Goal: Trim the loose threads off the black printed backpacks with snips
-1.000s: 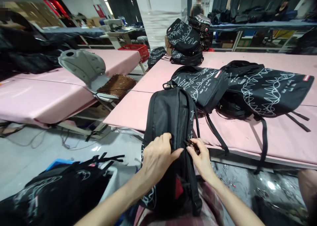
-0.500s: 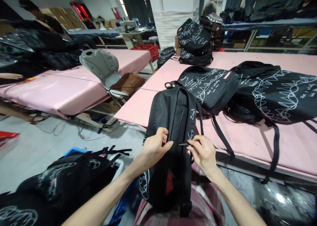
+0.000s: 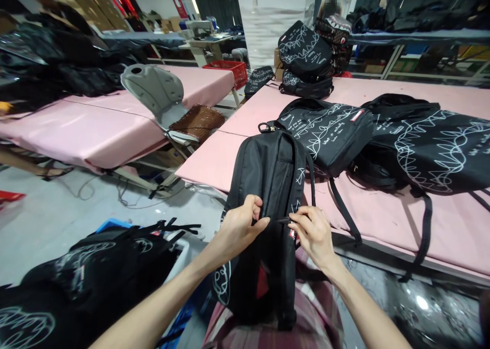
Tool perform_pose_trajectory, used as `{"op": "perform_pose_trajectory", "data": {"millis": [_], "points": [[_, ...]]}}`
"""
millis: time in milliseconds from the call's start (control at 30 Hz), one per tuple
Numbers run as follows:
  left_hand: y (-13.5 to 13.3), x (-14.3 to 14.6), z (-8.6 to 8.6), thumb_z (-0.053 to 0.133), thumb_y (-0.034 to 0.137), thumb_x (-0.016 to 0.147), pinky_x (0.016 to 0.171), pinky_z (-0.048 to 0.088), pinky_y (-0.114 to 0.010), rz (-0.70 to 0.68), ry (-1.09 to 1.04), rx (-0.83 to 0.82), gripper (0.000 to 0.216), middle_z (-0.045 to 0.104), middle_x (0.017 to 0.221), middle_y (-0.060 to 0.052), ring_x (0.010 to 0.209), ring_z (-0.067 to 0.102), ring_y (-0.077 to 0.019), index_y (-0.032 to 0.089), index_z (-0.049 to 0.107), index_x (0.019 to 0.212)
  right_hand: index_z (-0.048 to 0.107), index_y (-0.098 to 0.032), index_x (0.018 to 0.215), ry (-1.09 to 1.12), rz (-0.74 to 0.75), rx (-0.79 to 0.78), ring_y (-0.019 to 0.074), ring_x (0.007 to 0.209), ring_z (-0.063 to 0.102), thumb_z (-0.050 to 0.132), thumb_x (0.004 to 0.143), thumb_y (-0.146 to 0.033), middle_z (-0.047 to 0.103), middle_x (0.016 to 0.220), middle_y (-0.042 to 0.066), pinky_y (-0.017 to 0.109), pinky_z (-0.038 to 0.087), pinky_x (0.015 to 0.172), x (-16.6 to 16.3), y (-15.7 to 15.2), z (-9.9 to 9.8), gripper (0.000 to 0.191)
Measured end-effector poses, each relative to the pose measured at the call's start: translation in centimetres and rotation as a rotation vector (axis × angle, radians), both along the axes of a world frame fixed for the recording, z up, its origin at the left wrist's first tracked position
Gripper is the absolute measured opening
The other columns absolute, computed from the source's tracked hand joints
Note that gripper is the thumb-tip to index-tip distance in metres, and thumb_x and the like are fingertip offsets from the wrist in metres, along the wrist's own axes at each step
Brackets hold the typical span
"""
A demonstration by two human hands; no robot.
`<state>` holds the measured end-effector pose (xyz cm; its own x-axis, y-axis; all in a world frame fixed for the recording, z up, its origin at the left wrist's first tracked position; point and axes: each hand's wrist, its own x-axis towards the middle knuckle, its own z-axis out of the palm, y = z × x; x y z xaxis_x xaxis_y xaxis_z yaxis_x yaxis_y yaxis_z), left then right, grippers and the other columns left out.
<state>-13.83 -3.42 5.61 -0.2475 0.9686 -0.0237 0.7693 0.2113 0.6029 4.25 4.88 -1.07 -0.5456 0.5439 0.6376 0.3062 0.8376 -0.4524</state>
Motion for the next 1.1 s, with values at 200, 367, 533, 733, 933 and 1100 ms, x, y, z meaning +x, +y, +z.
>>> {"op": "perform_pose_trajectory", "data": {"millis": [200,367,533,733,933,1100], "points": [[0.0,-0.1,-0.1,0.046,0.031,0.079,0.053,0.036,-0.023,-0.013,-0.034,-0.004,0.021,0.048,0.068,0.006,0.054,0.05,-0.0113,0.02,0.036,0.094,0.063,-0.017,0.094,0.016,0.001,0.007,0.0174,0.078,0.054,0.056,0.085,-0.02,0.059,0.086,0.007,0.031,0.041,0.066,0.3,-0.1,-0.3,0.012],[0.1,-0.1,-0.4,0.048,0.031,0.078,0.052,0.036,-0.023,0.004,-0.031,0.013,0.021,0.047,0.067,0.006,0.053,0.05,-0.0113,0.021,0.037,0.092,0.063,-0.017,0.095,-0.003,-0.012,0.01,0.0172,0.078,0.053,0.056,0.084,-0.019,0.059,0.086,0.006,0.032,0.041,0.066,0.2,-0.3,-0.3,0.012],[0.2,-0.2,-0.5,0.049,0.031,0.077,0.052,0.036,-0.023,0.024,-0.028,0.02,0.022,0.048,0.068,0.006,0.052,0.049,-0.0106,0.021,0.038,0.092,0.063,-0.018,0.092,0.037,-0.025,-0.054,0.0167,0.076,0.053,0.055,0.085,-0.018,0.058,0.084,0.006,0.032,0.043,0.067,0.0,-0.5,-0.6,0.011],[0.2,-0.1,-0.3,0.049,0.031,0.076,0.05,0.034,-0.022,0.029,-0.031,0.014,0.021,0.048,0.066,0.007,0.05,0.048,-0.0102,0.021,0.039,0.091,0.063,-0.019,0.097,0.073,-0.021,-0.139,0.0165,0.077,0.053,0.055,0.085,-0.018,0.057,0.085,0.006,0.031,0.044,0.065,0.6,-0.7,-0.8,0.014],[0.3,0.0,-0.2,0.049,0.032,0.075,0.05,0.034,-0.022,0.019,-0.036,0.02,0.021,0.048,0.067,0.006,0.051,0.049,-0.0106,0.021,0.039,0.091,0.062,-0.018,0.1,0.002,-0.041,-0.009,0.0176,0.079,0.053,0.056,0.084,-0.017,0.059,0.086,0.007,0.033,0.043,0.068,0.6,-0.7,-0.7,0.017],[0.3,0.1,-0.3,0.049,0.031,0.075,0.049,0.033,-0.022,0.036,-0.029,0.028,0.021,0.047,0.066,0.006,0.05,0.048,-0.0105,0.02,0.039,0.09,0.064,-0.019,0.096,0.056,-0.018,-0.118,0.0168,0.076,0.054,0.056,0.084,-0.019,0.058,0.084,0.006,0.032,0.044,0.067,0.1,-0.7,-1.1,0.014]]}}
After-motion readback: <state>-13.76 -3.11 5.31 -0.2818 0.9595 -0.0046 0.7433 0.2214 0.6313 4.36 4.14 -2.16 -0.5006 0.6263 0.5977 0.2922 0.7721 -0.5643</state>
